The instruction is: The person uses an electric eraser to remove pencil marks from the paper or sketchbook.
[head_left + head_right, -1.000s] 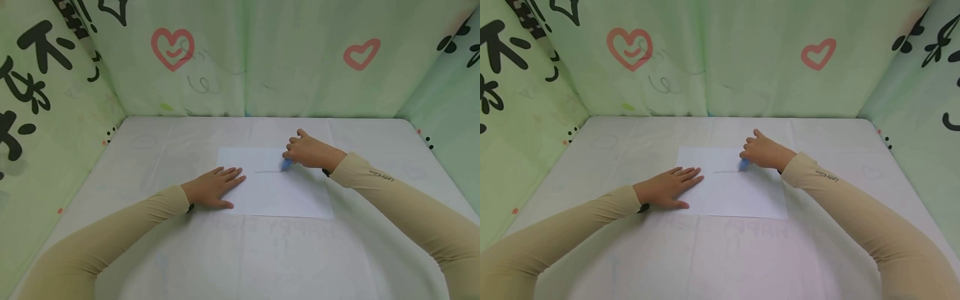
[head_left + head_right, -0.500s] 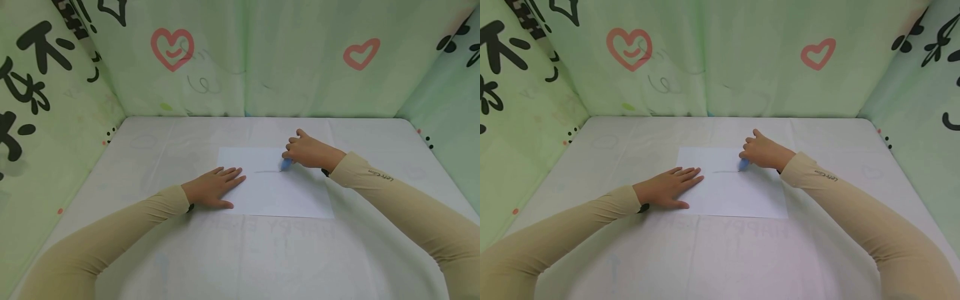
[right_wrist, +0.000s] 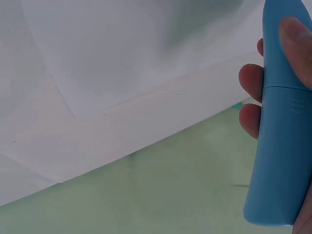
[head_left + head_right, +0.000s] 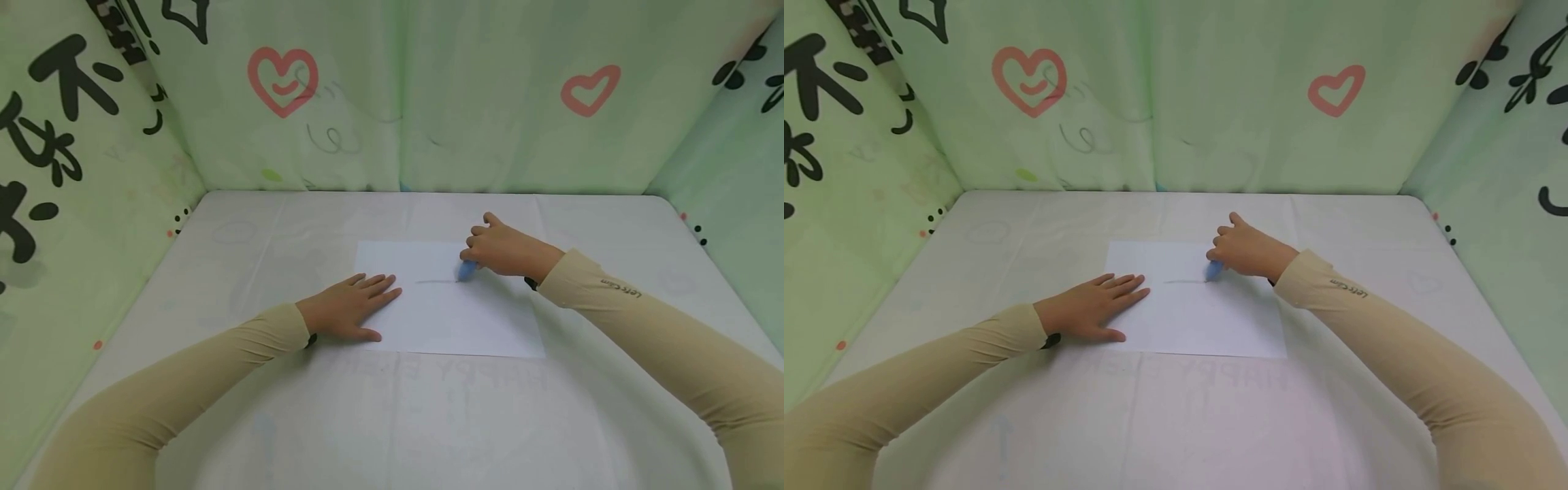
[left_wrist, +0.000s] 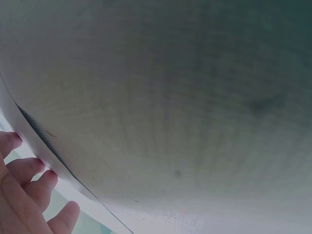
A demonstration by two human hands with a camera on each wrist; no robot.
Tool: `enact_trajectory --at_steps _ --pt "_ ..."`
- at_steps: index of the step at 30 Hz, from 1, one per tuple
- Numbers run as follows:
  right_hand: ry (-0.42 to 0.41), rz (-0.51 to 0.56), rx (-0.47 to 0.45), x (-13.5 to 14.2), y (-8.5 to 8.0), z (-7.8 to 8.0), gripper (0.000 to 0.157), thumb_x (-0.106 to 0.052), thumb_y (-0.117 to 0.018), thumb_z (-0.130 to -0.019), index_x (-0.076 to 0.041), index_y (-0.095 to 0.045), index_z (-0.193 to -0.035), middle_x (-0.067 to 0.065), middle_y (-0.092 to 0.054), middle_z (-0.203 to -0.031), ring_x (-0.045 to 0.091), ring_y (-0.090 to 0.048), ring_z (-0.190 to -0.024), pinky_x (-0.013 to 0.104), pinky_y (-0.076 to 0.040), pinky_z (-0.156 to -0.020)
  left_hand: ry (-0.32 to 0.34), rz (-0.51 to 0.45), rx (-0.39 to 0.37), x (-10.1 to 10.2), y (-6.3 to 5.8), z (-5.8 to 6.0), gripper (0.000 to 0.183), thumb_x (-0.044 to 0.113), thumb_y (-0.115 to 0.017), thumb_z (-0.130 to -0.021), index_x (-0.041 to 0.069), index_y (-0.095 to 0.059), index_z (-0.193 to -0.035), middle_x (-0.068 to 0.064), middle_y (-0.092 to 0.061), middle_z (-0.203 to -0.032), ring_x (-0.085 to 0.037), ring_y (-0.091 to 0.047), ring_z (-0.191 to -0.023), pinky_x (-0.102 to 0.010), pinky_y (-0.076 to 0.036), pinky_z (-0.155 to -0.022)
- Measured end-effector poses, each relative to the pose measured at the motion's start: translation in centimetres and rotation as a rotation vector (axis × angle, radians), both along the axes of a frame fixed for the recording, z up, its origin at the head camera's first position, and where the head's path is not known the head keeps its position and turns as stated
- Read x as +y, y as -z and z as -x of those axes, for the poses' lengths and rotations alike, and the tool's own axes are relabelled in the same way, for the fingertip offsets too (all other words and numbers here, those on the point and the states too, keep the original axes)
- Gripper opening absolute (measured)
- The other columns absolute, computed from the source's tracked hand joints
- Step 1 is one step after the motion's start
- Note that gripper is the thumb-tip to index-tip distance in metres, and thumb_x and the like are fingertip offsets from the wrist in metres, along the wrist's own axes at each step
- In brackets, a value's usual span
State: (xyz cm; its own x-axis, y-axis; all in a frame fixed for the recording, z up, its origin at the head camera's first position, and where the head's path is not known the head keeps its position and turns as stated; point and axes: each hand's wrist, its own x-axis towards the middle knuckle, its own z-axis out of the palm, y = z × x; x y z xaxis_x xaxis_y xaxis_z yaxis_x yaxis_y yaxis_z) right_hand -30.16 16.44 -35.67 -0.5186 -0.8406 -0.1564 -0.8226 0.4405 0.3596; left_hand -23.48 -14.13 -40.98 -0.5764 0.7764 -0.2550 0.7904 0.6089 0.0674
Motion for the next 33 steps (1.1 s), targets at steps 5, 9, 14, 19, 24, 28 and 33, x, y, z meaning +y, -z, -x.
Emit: enact_trajectory --at_steps 5,9,14,19,24,28,33 --pt "0.000 -0.006 0.003 -0.19 -0.03 0.00 0.026 -0.020 -0.075 -0.076 -0.014 -0.069 -0.101 0.004 -0.069 -0.087 0.021 -0.056 -0.084 0.045 -0.038 -0.082 -0.005 0.003 -0.002 -0.03 -0.08 -0.08 0.082 0.058 -0.046 -0.091 0.012 -0.015 -0.152 -0.013 -0.014 -0.158 -0.028 -0.017 -0.146 -0.049 -0.016 -0.118" --pt "0.001 -0.001 0.011 -0.24 -0.07 -0.03 0.025 -0.020 -0.076 -0.076 -0.015 -0.069 -0.099 0.004 -0.069 -0.087 0.022 -0.057 -0.084 0.047 -0.040 -0.084 -0.004 0.006 0.003 -0.01 -0.01 -0.06 0.082 0.058 -0.047 -0.091 0.012 -0.015 -0.152 -0.013 -0.014 -0.158 -0.029 -0.017 -0.146 -0.049 -0.017 -0.117" --pt "-0.009 0.001 0.015 -0.21 -0.12 -0.05 0.024 -0.020 -0.075 -0.076 -0.015 -0.069 -0.099 0.004 -0.069 -0.086 0.021 -0.058 -0.084 0.047 -0.040 -0.083 -0.003 0.009 0.005 0.01 0.01 -0.07 0.083 0.058 -0.047 -0.091 0.012 -0.015 -0.152 -0.013 -0.014 -0.158 -0.029 -0.017 -0.146 -0.048 -0.017 -0.117" --pt "-0.014 0.008 0.030 -0.09 0.01 0.03 0.024 -0.021 -0.076 -0.076 -0.015 -0.069 -0.098 0.004 -0.069 -0.085 0.021 -0.057 -0.082 0.045 -0.039 -0.081 0.001 0.011 0.011 0.00 0.08 -0.05 0.083 0.058 -0.046 -0.091 0.013 -0.014 -0.152 -0.013 -0.014 -0.158 -0.028 -0.017 -0.146 -0.048 -0.017 -0.118" --pt "-0.012 0.009 0.028 -0.03 0.12 0.09 0.025 -0.020 -0.076 -0.075 -0.015 -0.069 -0.099 0.004 -0.069 -0.086 0.021 -0.058 -0.082 0.044 -0.039 -0.081 0.004 0.001 0.011 -0.04 0.13 -0.02 0.082 0.057 -0.047 -0.091 0.012 -0.015 -0.152 -0.013 -0.015 -0.158 -0.029 -0.018 -0.146 -0.049 -0.017 -0.117" --pt "-0.002 0.005 0.016 -0.02 0.20 0.18 0.025 -0.021 -0.075 -0.076 -0.016 -0.069 -0.100 0.004 -0.069 -0.087 0.021 -0.057 -0.083 0.044 -0.038 -0.080 -0.002 0.016 0.011 -0.07 0.19 0.03 0.083 0.059 -0.046 -0.091 0.013 -0.014 -0.152 -0.012 -0.013 -0.159 -0.028 -0.017 -0.146 -0.048 -0.017 -0.118" --pt "-0.015 0.006 0.019 -0.14 0.15 0.10 0.025 -0.020 -0.076 -0.076 -0.015 -0.069 -0.099 0.004 -0.069 -0.086 0.021 -0.057 -0.082 0.045 -0.039 -0.081 -0.006 0.024 0.011 -0.08 0.22 0.08 0.083 0.060 -0.045 -0.091 0.014 -0.013 -0.152 -0.011 -0.012 -0.159 -0.027 -0.016 -0.147 -0.047 -0.016 -0.118"
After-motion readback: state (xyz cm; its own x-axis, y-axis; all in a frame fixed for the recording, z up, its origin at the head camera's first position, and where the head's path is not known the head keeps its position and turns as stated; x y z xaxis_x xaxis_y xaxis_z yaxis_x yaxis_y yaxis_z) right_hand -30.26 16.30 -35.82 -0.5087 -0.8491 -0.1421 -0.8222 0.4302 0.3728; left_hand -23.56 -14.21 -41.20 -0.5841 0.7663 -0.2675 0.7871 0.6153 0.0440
